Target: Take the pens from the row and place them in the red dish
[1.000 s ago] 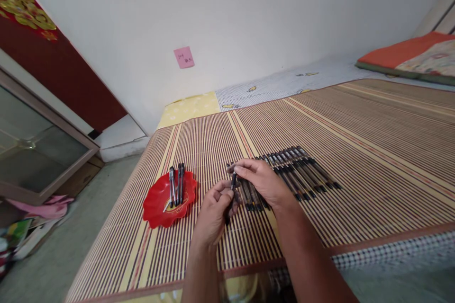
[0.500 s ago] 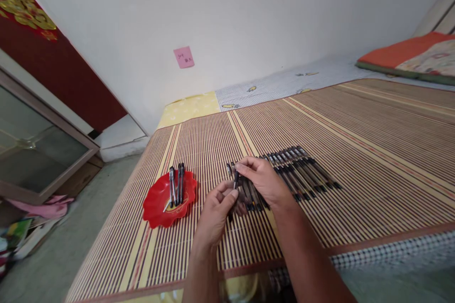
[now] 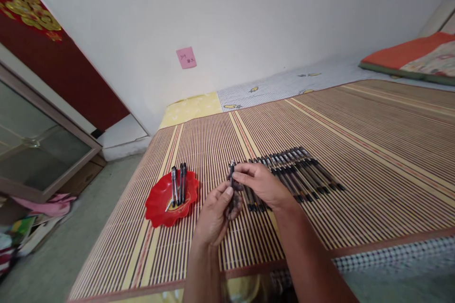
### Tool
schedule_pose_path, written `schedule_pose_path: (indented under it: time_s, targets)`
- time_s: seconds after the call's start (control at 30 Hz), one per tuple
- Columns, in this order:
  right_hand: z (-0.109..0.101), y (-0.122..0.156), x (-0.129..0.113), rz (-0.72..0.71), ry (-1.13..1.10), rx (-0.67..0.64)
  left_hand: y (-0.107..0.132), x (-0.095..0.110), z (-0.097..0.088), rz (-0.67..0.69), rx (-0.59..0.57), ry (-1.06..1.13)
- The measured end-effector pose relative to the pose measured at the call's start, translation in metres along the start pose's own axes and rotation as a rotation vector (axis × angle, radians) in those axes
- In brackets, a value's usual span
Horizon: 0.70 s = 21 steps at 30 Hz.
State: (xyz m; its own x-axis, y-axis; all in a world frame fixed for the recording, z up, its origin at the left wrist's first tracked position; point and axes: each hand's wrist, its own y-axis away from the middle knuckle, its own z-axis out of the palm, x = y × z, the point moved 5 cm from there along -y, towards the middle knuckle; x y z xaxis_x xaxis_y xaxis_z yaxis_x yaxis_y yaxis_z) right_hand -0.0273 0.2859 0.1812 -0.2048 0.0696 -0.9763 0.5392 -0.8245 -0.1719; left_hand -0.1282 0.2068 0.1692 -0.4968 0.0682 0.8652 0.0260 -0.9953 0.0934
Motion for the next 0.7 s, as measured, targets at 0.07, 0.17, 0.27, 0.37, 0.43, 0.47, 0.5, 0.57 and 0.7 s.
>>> schedule_pose_path:
  time_s: [0.07, 0.17, 0.27, 0.37, 0.43, 0.47, 0.5, 0.57, 0.7]
  targets:
    - [0.001, 0.0, 0.0, 0.004, -0.019, 0.013, -0.001, 0.001, 0.0, 0.026, 0.014, -0.004]
    - [0.001, -0.001, 0.0, -0.001, -0.035, 0.044, -0.002, 0.001, 0.0, 0.035, 0.036, -0.022]
    - [-0.001, -0.001, -0.001, -0.021, -0.077, 0.085, -0.001, -0.002, 0.0, -0.003, 0.037, -0.055]
    - [-0.002, -0.001, -0.005, -0.053, -0.115, 0.077, -0.001, -0.004, 0.001, -0.023, 0.009, -0.093]
    - [-0.003, 0.0, -0.006, -0.062, -0.11, 0.069, -0.001, -0.005, 0.001, -0.014, -0.001, -0.111]
    - [-0.004, 0.0, -0.007, -0.062, -0.102, 0.074, -0.001, -0.006, 0.001, -0.01, -0.004, -0.119]
    - [-0.005, 0.0, -0.007, -0.062, -0.096, 0.083, -0.002, -0.006, 0.001, -0.003, -0.005, -0.13]
    - [-0.007, 0.0, -0.006, -0.059, -0.096, 0.107, -0.003, -0.007, 0.001, 0.017, -0.002, -0.167]
    - [-0.009, 0.0, -0.002, -0.031, -0.1, 0.168, -0.004, -0.004, 0.001, 0.089, 0.041, -0.293]
